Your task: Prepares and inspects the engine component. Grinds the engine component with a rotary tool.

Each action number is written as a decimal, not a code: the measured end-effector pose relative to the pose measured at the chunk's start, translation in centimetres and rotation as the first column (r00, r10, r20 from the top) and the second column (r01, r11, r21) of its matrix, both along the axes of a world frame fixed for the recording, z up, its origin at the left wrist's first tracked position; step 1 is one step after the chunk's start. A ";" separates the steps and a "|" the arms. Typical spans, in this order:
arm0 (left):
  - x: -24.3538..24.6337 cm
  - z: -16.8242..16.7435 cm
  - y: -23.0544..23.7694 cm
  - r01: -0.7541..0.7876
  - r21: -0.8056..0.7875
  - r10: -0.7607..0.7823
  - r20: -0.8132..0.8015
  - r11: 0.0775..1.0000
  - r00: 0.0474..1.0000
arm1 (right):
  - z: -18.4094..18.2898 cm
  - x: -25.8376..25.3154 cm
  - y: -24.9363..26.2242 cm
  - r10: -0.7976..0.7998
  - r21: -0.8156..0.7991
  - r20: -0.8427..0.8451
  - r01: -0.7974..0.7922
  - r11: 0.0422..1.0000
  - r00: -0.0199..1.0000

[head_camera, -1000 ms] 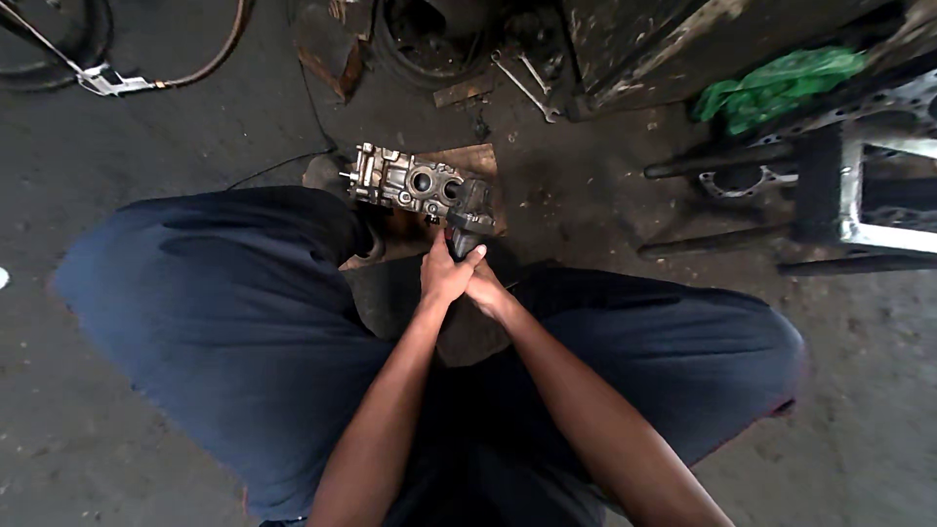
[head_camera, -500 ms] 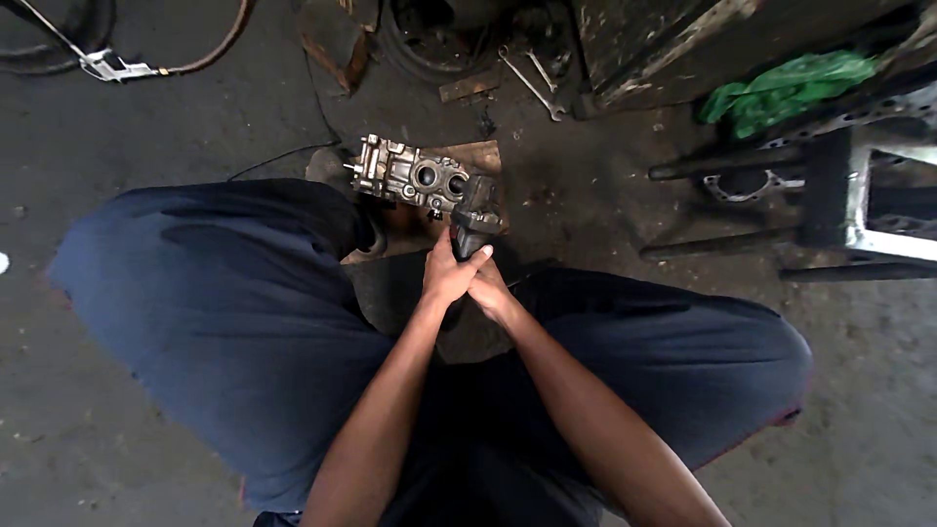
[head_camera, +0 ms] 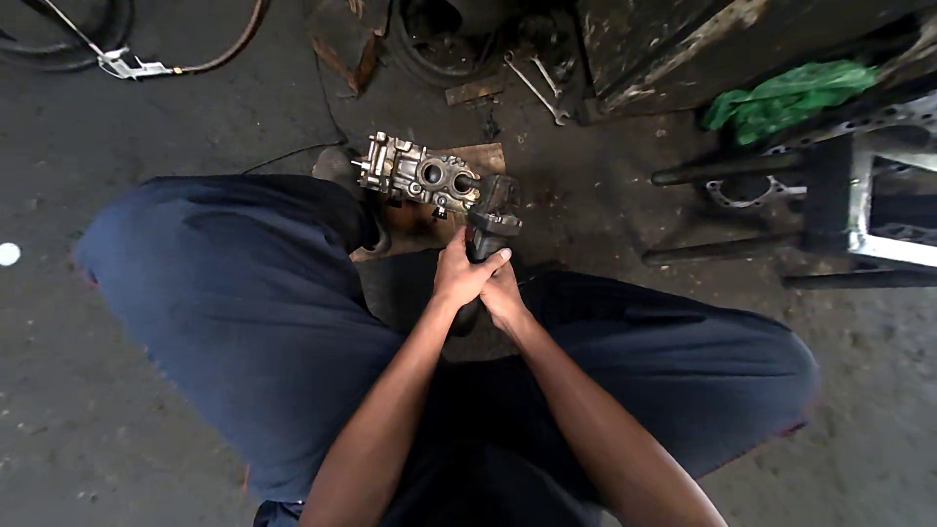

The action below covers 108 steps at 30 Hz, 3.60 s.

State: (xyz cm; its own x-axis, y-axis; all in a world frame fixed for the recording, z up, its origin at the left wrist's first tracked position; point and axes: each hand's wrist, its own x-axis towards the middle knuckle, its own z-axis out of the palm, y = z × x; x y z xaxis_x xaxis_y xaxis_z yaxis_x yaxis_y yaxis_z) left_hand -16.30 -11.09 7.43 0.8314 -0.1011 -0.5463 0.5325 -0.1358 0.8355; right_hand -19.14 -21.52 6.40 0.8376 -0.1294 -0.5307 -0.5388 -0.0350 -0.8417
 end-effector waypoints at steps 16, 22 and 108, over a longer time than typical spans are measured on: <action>-0.3 1.0 -0.2 -0.023 -0.028 0.023 0.017 0.999 1.000 | 1.8 -0.1 0.2 -0.031 -0.027 0.052 0.032 0.999 0.998; -0.3 1.5 -0.2 -0.007 0.025 0.006 0.034 1.000 0.999 | 1.7 -0.1 0.0 -0.010 -0.003 0.077 0.011 1.000 0.997; 1.1 5.1 -1.4 0.140 0.161 -0.126 -0.092 0.977 0.988 | 3.2 1.1 -2.1 0.077 -0.050 0.011 -0.076 0.996 0.997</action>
State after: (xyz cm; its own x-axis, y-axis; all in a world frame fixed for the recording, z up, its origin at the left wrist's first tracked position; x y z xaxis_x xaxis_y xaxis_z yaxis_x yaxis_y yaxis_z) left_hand -15.22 -12.53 12.49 0.7688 -0.1100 -0.6300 0.5654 -0.3434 0.7499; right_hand -18.06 -23.60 9.62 0.8528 -0.0905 -0.5143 -0.5219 -0.1174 -0.8449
